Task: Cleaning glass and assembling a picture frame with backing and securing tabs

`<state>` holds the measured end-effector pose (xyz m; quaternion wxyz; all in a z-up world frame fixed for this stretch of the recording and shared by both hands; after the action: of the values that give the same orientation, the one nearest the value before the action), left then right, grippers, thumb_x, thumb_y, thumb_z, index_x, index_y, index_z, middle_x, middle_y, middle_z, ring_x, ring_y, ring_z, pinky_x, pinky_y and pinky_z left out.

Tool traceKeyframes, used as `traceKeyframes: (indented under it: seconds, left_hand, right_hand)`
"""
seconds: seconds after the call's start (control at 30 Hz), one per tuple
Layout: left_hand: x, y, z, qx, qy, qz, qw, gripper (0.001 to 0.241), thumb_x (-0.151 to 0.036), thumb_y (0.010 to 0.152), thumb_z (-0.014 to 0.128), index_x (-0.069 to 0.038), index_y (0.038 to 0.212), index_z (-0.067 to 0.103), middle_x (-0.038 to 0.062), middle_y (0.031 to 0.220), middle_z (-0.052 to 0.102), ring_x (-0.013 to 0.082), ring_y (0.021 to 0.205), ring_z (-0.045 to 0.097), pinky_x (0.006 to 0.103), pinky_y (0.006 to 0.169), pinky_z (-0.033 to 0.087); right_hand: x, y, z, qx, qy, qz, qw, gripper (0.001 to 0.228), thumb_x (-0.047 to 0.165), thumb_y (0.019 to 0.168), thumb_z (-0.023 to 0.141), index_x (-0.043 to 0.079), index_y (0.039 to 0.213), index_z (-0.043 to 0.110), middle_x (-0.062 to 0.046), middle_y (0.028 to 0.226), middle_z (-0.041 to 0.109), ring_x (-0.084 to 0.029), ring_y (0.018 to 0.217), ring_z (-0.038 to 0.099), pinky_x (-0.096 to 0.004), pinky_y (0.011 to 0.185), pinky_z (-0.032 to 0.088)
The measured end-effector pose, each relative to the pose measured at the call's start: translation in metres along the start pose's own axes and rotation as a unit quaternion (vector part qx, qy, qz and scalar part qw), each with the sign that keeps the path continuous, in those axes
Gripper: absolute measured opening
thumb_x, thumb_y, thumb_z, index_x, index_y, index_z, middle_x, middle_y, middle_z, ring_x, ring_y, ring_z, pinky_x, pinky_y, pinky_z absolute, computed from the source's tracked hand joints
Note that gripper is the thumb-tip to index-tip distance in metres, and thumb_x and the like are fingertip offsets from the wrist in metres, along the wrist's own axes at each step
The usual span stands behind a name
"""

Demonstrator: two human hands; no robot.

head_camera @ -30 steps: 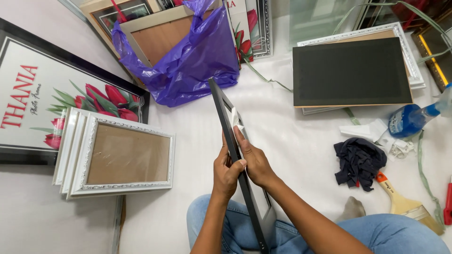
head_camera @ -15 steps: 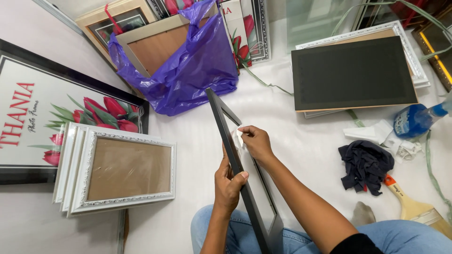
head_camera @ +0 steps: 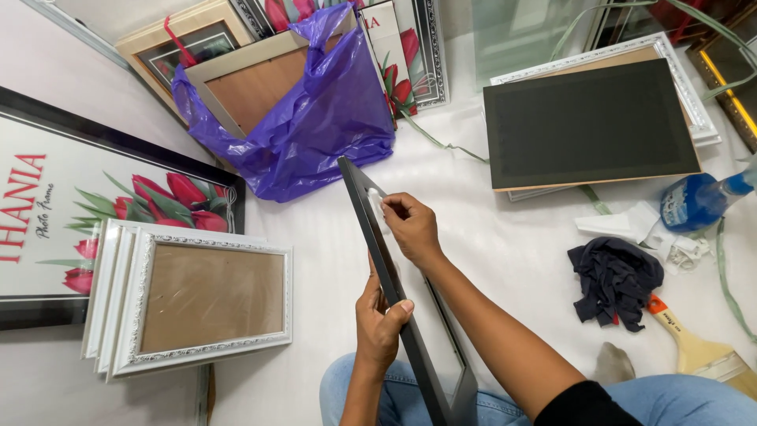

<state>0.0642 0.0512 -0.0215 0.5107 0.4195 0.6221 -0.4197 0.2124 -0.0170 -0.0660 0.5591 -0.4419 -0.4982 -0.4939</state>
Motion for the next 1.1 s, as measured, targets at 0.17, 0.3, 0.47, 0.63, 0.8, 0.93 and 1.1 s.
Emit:
traceKeyframes:
  seconds: [0.17, 0.3, 0.47, 0.63, 0.8, 0.93, 1.1]
  left_hand:
    - [-0.005, -0.001, -0.003, -0.004, -0.029, -0.007, 1.0, 0.085, -0.041, 0.064, 0.064, 0.007, 0.134, 0.061, 0.0, 0.068, 0.046, 0.015, 0.063, 0.043, 0.0295, 0.065, 0.038]
    - [-0.006, -0.003, -0.001, 0.002, -0.02, -0.009, 1.0, 0.101, -0.046, 0.066, 0.063, 0.007, 0.15, 0.046, -0.001, 0.066, 0.045, 0.0143, 0.06, 0.043, 0.0295, 0.064, 0.037]
    - [-0.003, -0.002, -0.006, -0.005, -0.01, -0.007, 1.0, 0.098, -0.048, 0.064, 0.063, 0.008, 0.144, 0.053, 0.004, 0.073, 0.051, 0.0179, 0.068, 0.047, 0.0359, 0.076, 0.04]
    - [0.003, -0.002, -0.006, -0.004, -0.014, -0.008, 1.0, 0.112, -0.057, 0.065, 0.064, 0.011, 0.15, 0.041, 0.016, 0.092, 0.066, 0.0236, 0.079, 0.058, 0.0427, 0.094, 0.043]
    - [-0.004, 0.0, 0.0, 0.007, -0.022, 0.0, 1.0, 0.1, -0.046, 0.065, 0.063, 0.007, 0.149, 0.049, 0.002, 0.07, 0.049, 0.0176, 0.068, 0.046, 0.037, 0.08, 0.04]
    - [0.007, 0.001, -0.003, 0.006, -0.024, 0.008, 1.0, 0.104, -0.046, 0.068, 0.062, 0.008, 0.154, 0.04, -0.003, 0.063, 0.042, 0.0126, 0.06, 0.04, 0.0287, 0.064, 0.035]
    - [0.057, 0.006, -0.013, 0.001, -0.094, 0.045, 0.995, 0.07, -0.028, 0.068, 0.074, 0.0, 0.131, 0.062, 0.011, 0.121, 0.068, 0.013, 0.082, 0.058, 0.0271, 0.067, 0.052]
  right_hand:
    - [-0.137, 0.03, -0.017, 0.02, -0.218, 0.076, 0.973, 0.014, 0.013, 0.085, 0.07, 0.005, 0.094, 0.077, -0.005, 0.074, 0.071, -0.014, 0.062, 0.06, -0.028, 0.062, 0.049]
    - [-0.081, 0.025, -0.008, 0.02, -0.162, 0.077, 0.984, 0.013, 0.011, 0.083, 0.072, 0.006, 0.092, 0.079, -0.003, 0.07, 0.071, -0.011, 0.059, 0.058, -0.025, 0.057, 0.046]
    - [-0.022, 0.0, -0.003, 0.041, -0.035, 0.028, 0.998, 0.016, 0.008, 0.09, 0.069, 0.004, 0.104, 0.078, -0.002, 0.079, 0.072, -0.008, 0.066, 0.058, -0.021, 0.061, 0.047]
    - [-0.162, 0.033, -0.021, 0.02, -0.177, 0.093, 0.98, 0.027, 0.008, 0.083, 0.067, 0.003, 0.107, 0.078, -0.006, 0.092, 0.078, -0.016, 0.077, 0.068, -0.028, 0.071, 0.053]
    - [-0.151, 0.044, -0.017, 0.07, -0.28, 0.059, 0.955, 0.024, 0.009, 0.081, 0.059, 0.002, 0.093, 0.08, -0.011, 0.081, 0.078, -0.024, 0.065, 0.065, -0.033, 0.067, 0.052]
    - [-0.146, 0.018, -0.022, 0.1, -0.305, 0.081, 0.944, 0.03, 0.012, 0.08, 0.065, 0.0, 0.103, 0.08, -0.015, 0.098, 0.079, -0.025, 0.079, 0.074, -0.031, 0.077, 0.057]
    - [-0.155, -0.03, -0.045, 0.115, -0.31, 0.118, 0.937, 0.027, 0.018, 0.083, 0.067, 0.005, 0.102, 0.082, -0.02, 0.094, 0.078, -0.04, 0.096, 0.073, -0.046, 0.081, 0.06]
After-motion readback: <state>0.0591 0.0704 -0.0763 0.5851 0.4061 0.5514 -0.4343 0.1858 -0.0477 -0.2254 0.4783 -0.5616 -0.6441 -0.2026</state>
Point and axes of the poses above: each hand's wrist, its own y-axis towards the middle knuckle, its own z-axis out of the palm, x = y × z, the point moved 8 cm from there along y, towards the middle knuckle
